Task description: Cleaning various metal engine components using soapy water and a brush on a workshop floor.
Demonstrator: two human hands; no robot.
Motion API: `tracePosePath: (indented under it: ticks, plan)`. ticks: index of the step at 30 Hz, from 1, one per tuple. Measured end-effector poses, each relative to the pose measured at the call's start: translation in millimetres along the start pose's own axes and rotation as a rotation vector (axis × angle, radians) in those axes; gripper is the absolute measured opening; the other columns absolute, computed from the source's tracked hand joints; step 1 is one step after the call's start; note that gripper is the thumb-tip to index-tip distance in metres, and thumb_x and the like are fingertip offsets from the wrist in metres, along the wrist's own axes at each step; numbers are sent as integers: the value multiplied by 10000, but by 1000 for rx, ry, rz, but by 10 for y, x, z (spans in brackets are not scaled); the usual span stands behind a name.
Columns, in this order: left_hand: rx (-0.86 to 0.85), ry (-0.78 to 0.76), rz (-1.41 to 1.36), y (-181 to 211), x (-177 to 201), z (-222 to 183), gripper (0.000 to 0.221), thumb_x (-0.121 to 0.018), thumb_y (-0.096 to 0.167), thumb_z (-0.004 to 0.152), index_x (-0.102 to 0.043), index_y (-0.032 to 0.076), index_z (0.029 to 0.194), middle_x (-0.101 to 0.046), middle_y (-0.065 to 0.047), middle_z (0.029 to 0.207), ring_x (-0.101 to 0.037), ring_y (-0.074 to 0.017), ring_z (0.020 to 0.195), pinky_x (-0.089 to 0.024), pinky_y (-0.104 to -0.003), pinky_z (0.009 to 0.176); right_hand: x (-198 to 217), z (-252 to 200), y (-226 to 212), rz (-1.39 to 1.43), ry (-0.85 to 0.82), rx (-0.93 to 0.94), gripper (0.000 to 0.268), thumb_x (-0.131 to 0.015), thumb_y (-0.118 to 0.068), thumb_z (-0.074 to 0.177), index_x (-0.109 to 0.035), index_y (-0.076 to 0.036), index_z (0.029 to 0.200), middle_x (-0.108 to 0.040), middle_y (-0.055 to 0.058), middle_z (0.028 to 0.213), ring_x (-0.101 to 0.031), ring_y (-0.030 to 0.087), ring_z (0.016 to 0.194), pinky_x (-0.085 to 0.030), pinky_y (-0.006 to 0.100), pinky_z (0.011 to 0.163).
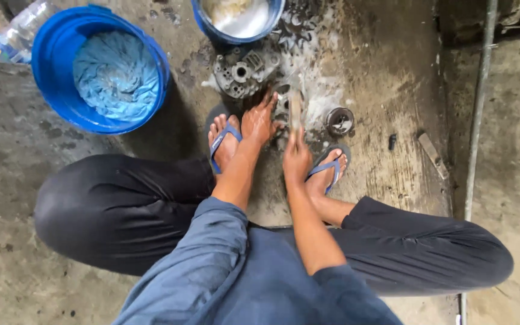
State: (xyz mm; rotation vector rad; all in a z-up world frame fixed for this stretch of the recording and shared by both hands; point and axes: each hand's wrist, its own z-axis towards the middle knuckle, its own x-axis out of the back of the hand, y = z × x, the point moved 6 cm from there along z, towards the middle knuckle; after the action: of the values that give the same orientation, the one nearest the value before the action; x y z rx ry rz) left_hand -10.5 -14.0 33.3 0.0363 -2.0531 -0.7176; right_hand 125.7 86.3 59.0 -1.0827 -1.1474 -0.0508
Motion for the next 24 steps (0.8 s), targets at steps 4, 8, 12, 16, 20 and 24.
tracePosePath:
  ticks: [4,8,12,16,20,24]
  plan:
    - [-17,-3,-13,-110,-59,3,902,-831,394,848,-346,285,1601,-473,-5,1588,-695,-374,1134,-600,-560,942,-208,32,182,-31,60,0,386,-673,-410,1009,-700,-212,1338,-761,163,1070,-719,418,916,-571,538,766]
    - [-50,-8,8,-238,-156,116,907,-852,410,834,-359,320,1589,-532,9,1530,-704,-347,1117,-614,-531,933,-280,407,-156,-133,-122,-123,464,-582,-591,989,-650,-331,1367,-776,123,1062,-716,429,970,-560,565,882]
    - [-69,31,-81,-262,-210,162,932,-835,261,838,-302,232,1603,-644,-91,1375,-715,-395,1066,-617,-565,900,-189,-161,-44,-67,-32,36,393,-616,-421,1045,-676,-233,1384,-744,98,954,-700,338,796,-552,434,744]
    - [-38,47,-106,-287,-309,136,956,-786,84,873,-174,4,1603,-641,-223,1357,-716,-441,1026,-616,-579,866,-185,-61,-399,-72,42,194,386,-637,-383,1053,-657,-196,1390,-716,201,700,-684,395,603,-481,495,527]
    - [-66,30,-154,-250,-236,76,1010,-752,40,850,-70,-65,1587,-645,-324,1302,-699,-538,997,-582,-692,837,-400,211,-313,-105,-63,8,394,-618,-471,1029,-629,-327,1396,-787,157,869,-755,387,805,-593,523,734]
    - [-21,26,-97,-178,-102,106,1057,-786,111,838,-64,-26,1597,-705,-261,1213,-722,-491,985,-597,-632,851,-231,-249,-213,-36,-34,-27,425,-608,-415,1049,-631,-264,1446,-740,245,822,-732,431,793,-561,494,711]
